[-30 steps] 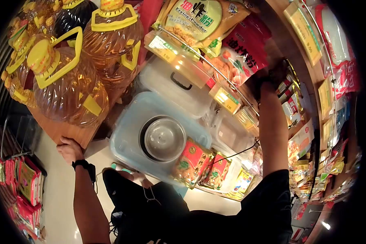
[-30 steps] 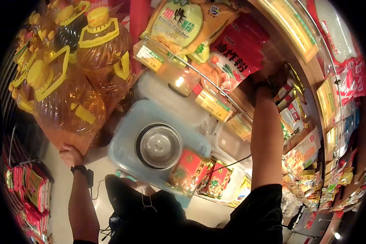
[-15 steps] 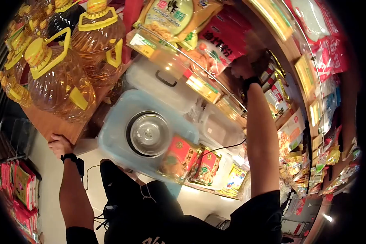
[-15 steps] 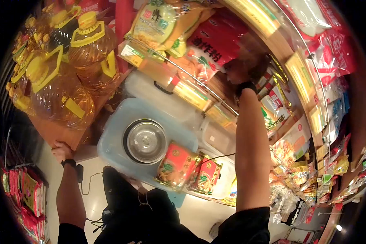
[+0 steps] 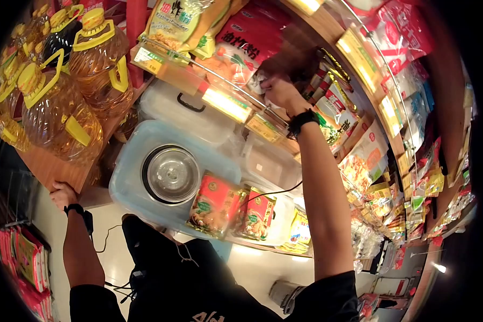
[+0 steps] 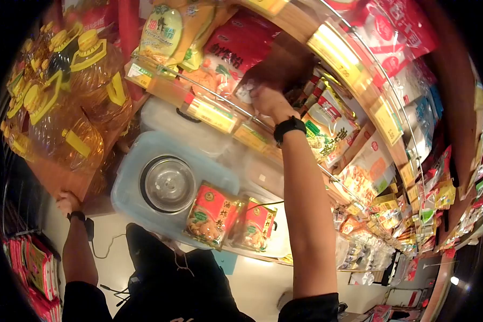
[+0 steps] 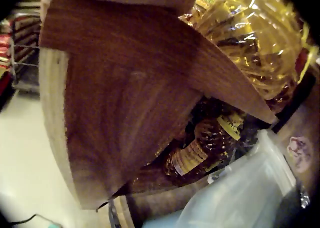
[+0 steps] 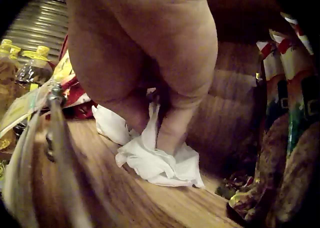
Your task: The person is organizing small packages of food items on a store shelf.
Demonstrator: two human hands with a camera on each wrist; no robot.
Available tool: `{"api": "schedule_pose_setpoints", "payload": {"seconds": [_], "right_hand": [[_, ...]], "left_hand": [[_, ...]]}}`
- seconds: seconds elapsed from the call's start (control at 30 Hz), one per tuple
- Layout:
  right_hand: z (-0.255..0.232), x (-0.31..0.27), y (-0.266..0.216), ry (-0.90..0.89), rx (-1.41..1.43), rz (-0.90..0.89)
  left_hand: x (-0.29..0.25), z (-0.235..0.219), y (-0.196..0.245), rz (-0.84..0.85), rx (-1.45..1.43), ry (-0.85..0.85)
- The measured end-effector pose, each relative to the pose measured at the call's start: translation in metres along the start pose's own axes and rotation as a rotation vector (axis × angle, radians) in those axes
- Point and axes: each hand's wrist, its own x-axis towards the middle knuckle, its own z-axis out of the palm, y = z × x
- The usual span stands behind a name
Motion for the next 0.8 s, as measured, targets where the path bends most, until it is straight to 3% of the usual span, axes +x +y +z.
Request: {"api": "schedule_pose_setpoints", "payload": {"seconds": [0.23, 0.27, 0.4, 0.53, 0.67, 0.7, 0.8], "right_hand": [[0.002, -0.031, 0.011, 0.062, 0.1, -0.264], [-0.005, -0.037, 0.004, 0.0, 0.145, -0.235], [-0.014, -0.041, -0.005, 0.029, 0.103, -0.225], [-0.026, -0.038, -0.01, -0.124, 0.219, -0.061], [-0.014, -0.04, 0.034, 0.293, 0.177, -0.012], [-0.03, -0.05, 0.024, 0.225, 0.391, 0.053], [-0.042, -0.073, 0.011, 0.246, 1.097, 0.186]], "left_hand": [[-0.006, -0.009, 0.007, -0.042, -0.001, -0.047], [-0.005, -0.009, 0.007, -0.039, -0.008, -0.051], [-0.003, -0.001, 0.0, 0.0, 0.026, 0.0], [-0.003, -0.001, 0.003, -0.016, 0.013, 0.035], [-0.007, 0.002, 0.001, -0.013, 0.008, 0.023], [-0.012, -0.007, 0.006, -0.017, 0.008, 0.012], [-0.01, -0.015, 0.004, -0.016, 0.009, -0.017]]}}
